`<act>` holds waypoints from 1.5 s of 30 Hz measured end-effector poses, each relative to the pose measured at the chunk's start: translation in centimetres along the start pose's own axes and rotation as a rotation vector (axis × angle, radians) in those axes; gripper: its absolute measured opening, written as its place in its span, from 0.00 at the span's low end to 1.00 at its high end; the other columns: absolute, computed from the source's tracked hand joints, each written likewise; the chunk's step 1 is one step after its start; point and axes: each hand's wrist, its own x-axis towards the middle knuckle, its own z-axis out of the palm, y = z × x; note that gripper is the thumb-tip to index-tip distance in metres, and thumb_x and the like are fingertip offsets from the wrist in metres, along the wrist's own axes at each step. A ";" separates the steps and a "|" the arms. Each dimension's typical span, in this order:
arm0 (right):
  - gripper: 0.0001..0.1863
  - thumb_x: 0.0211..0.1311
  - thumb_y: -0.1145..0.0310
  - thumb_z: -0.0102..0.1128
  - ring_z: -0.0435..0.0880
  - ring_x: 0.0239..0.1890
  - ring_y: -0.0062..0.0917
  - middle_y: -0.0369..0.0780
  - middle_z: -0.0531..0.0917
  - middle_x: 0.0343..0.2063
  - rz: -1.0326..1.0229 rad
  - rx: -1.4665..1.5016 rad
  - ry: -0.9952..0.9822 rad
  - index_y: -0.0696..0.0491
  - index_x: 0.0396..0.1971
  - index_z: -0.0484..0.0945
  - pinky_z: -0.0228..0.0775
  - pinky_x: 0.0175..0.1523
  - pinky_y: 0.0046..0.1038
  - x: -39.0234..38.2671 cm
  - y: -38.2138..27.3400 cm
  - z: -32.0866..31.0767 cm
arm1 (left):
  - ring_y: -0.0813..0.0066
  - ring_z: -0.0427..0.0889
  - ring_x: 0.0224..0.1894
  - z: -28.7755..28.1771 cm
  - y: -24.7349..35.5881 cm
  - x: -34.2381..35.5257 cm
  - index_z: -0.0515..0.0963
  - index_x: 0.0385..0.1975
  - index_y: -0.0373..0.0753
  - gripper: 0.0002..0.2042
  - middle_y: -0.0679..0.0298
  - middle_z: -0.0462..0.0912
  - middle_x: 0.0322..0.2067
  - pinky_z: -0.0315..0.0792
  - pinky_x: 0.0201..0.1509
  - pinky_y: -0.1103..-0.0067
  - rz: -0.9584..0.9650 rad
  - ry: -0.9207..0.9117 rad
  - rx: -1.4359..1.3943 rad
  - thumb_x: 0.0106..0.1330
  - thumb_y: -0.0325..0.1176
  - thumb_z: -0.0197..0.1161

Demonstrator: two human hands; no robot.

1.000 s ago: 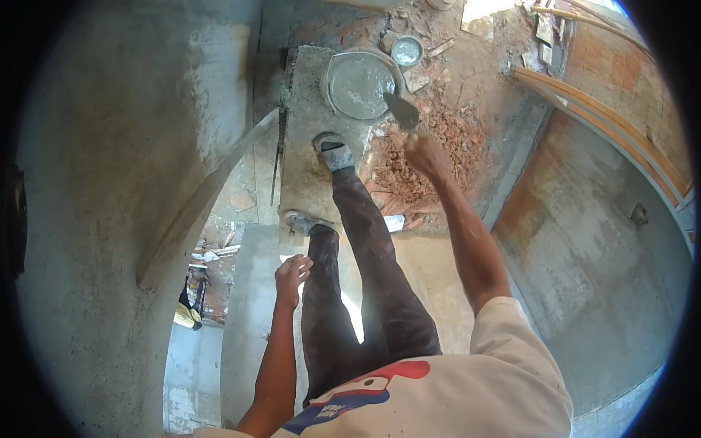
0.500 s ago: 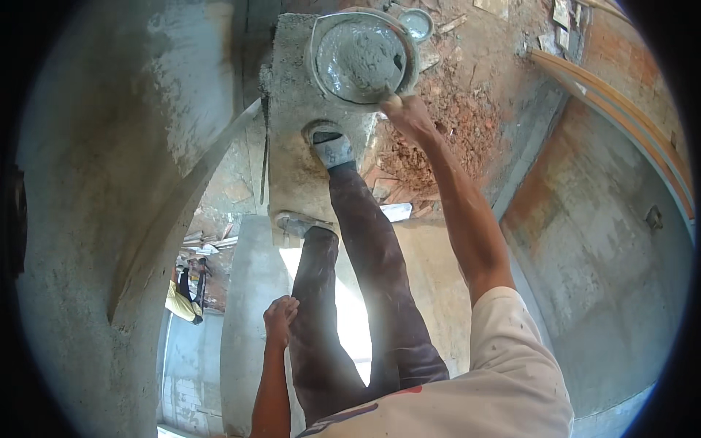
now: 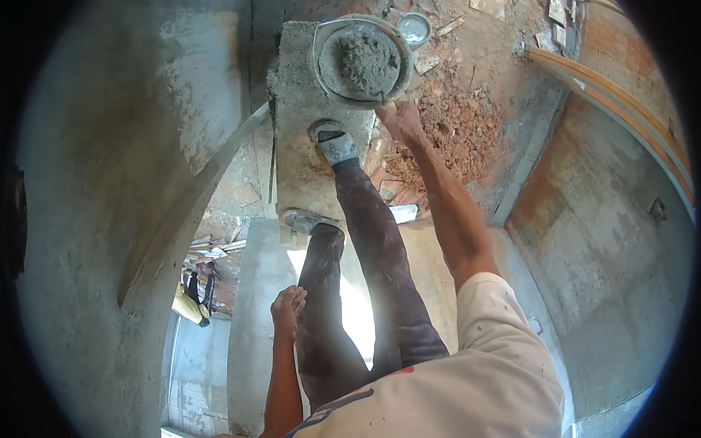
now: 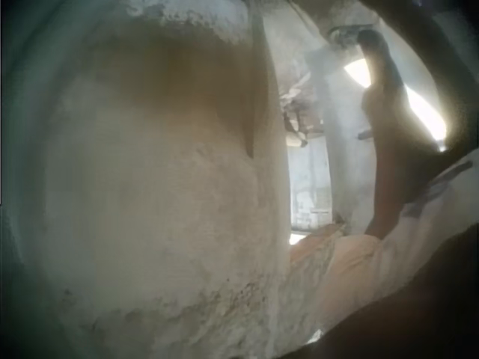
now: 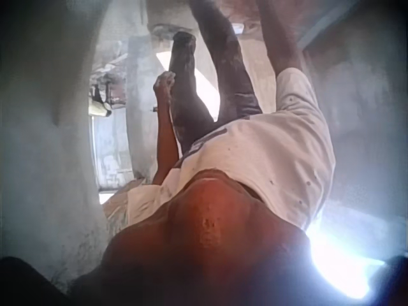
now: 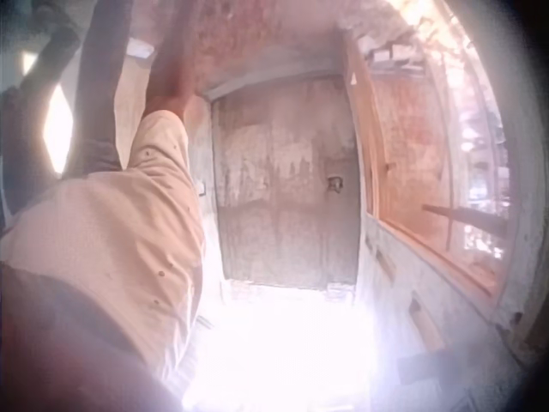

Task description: The person plasters a wall by scooping mortar from buckets with a trowel, applying it onto the wall surface, and smoothing the plaster.

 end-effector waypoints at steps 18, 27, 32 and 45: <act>0.10 0.64 0.68 0.53 0.82 0.28 0.23 0.36 0.80 0.27 -0.190 0.722 -0.709 0.53 0.41 0.81 0.75 0.33 0.31 -33.2 -24.8 11.3 | 0.62 0.84 0.21 -14.5 -4.8 -1.7 0.79 0.51 0.43 0.17 0.65 0.86 0.22 0.75 0.29 0.67 1.201 0.455 0.906 0.70 0.45 0.56; 0.29 0.54 0.69 0.52 0.76 0.15 0.26 0.40 0.77 0.22 -0.678 0.892 -1.193 0.58 0.59 0.71 0.75 0.20 0.29 -62.3 -56.8 9.4 | 0.70 0.74 0.21 -27.0 -14.0 -1.1 0.87 0.15 0.41 0.31 0.63 0.73 0.11 0.70 0.33 0.67 1.115 0.764 -0.388 0.70 0.61 0.56; 0.30 0.59 0.71 0.57 0.76 0.16 0.20 0.39 0.79 0.25 -1.521 0.990 -0.586 0.65 0.62 0.67 0.69 0.19 0.23 -80.0 -72.2 5.1 | 0.63 0.79 0.24 -31.3 -25.2 4.8 0.83 0.45 0.44 0.15 0.62 0.83 0.22 0.73 0.30 0.62 1.087 1.237 0.107 0.71 0.47 0.58; 0.23 0.59 0.73 0.60 0.78 0.26 0.21 0.39 0.76 0.30 -1.954 1.591 1.086 0.65 0.52 0.64 0.77 0.32 0.22 -97.2 -80.4 3.0 | 0.64 0.79 0.24 -28.4 -32.5 9.1 0.82 0.36 0.43 0.15 0.59 0.82 0.21 0.72 0.30 0.61 0.695 1.176 0.081 0.72 0.47 0.57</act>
